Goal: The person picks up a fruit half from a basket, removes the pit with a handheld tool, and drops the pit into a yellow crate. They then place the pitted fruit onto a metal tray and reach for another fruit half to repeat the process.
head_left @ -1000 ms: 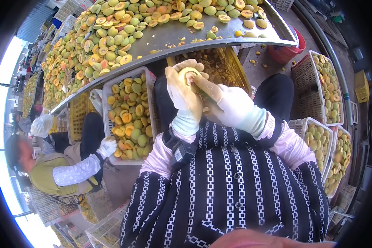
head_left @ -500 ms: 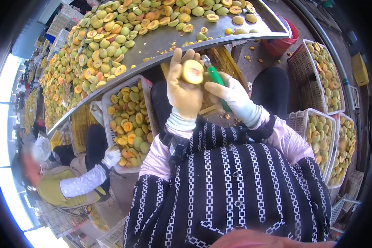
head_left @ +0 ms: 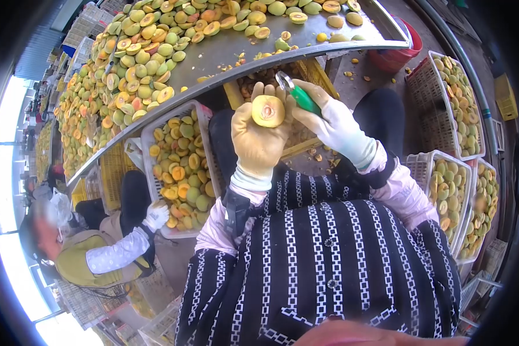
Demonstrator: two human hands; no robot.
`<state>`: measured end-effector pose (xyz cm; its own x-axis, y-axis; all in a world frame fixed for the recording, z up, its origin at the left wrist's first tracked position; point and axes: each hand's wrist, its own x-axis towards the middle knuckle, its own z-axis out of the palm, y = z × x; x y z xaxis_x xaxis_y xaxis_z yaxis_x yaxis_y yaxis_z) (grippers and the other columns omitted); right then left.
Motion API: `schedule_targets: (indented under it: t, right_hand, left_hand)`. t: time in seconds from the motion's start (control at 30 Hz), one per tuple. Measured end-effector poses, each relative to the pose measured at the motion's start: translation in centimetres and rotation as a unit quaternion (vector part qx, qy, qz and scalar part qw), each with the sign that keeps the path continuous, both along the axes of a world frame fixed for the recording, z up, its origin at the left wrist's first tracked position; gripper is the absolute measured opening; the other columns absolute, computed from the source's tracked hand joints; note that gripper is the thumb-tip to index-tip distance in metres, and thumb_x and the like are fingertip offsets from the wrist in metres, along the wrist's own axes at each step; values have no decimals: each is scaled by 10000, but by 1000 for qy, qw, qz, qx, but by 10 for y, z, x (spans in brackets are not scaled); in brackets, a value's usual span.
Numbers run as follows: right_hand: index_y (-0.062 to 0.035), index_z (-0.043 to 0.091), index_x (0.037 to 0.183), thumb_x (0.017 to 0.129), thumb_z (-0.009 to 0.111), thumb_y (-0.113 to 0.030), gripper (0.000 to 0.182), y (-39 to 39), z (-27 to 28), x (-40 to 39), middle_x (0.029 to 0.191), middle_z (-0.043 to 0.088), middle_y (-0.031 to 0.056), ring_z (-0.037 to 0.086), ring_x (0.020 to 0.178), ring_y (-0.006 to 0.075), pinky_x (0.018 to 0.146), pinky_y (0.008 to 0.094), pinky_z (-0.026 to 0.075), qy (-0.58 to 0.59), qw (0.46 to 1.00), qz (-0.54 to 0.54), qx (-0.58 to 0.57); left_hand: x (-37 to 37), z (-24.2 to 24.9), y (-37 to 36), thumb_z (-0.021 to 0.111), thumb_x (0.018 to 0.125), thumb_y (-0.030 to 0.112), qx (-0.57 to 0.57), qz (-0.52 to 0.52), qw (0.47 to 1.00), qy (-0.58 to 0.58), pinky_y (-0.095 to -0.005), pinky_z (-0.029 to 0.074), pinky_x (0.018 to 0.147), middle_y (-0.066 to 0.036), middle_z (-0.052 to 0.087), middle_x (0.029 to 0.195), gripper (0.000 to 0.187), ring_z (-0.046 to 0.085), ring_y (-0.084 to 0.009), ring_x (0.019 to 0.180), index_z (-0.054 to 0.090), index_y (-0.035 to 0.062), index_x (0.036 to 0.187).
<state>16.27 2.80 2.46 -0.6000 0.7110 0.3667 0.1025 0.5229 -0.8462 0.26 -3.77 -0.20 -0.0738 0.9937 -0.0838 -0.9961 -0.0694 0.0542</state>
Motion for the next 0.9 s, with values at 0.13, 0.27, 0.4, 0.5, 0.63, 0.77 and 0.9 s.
schedule_targets:
  t: [0.13, 0.27, 0.4, 0.5, 0.63, 0.77, 0.9]
  right_hand:
    - [-68, 476, 1277, 844, 662, -230, 499, -13, -2, 8, 1002, 634, 192, 640, 886, 350, 733, 377, 517, -59, 994, -37, 80]
    - [-58, 508, 1213, 824, 665, -217, 450, -18, 3, 7, 813, 627, 134, 641, 673, 320, 575, 392, 507, -109, 980, -44, 161]
    - [-70, 512, 1158, 834, 653, -223, 386, -19, 1, 5, 748, 609, 116, 623, 578, 292, 502, 379, 491, -141, 969, -36, 201]
    - [-71, 517, 1127, 843, 639, -242, 353, -21, -1, 2, 708, 598, 107, 618, 565, 296, 498, 383, 494, -165, 965, -46, 200]
    - [-58, 527, 1059, 831, 637, -208, 294, -25, 1, 1, 714, 610, 113, 624, 577, 307, 510, 384, 499, -198, 959, -50, 195]
    - [-42, 510, 980, 802, 633, -147, 240, -27, 4, -1, 709, 618, 137, 626, 588, 330, 527, 398, 500, -295, 942, -33, 156]
    - [-30, 484, 936, 799, 618, -140, 220, -26, 3, -3, 659, 603, 149, 616, 578, 344, 527, 413, 495, -276, 950, -22, 145]
  left_hand:
    - [1, 6, 5, 532, 876, 179, 9, 44, 999, -17, -501, 367, 1052, -160, 576, 1225, 313, 476, -329, 1226, 582, 53, 1158]
    - [10, 8, 10, 523, 930, 311, -7, 53, 998, 20, -470, 425, 1003, -161, 605, 1165, 336, 500, -349, 1185, 591, 42, 1120]
    - [21, 8, 12, 518, 941, 352, -31, 127, 984, 117, -448, 443, 985, -154, 626, 1099, 342, 556, -337, 1096, 594, 49, 1080]
    - [23, 10, 10, 522, 939, 356, -37, 151, 975, 161, -447, 445, 981, -151, 623, 1097, 350, 557, -332, 1095, 581, 49, 1095]
    - [26, 11, 9, 515, 943, 370, -51, 164, 970, 172, -445, 450, 972, -146, 616, 1088, 357, 568, -322, 1068, 560, 53, 1101]
    - [36, 13, 7, 503, 949, 377, -63, 181, 969, 157, -432, 461, 948, -138, 609, 1079, 356, 581, -305, 1035, 539, 59, 1106]
    - [42, 18, 5, 494, 955, 371, -68, 214, 953, 203, -423, 463, 931, -123, 606, 1075, 347, 581, -297, 1031, 531, 64, 1112]
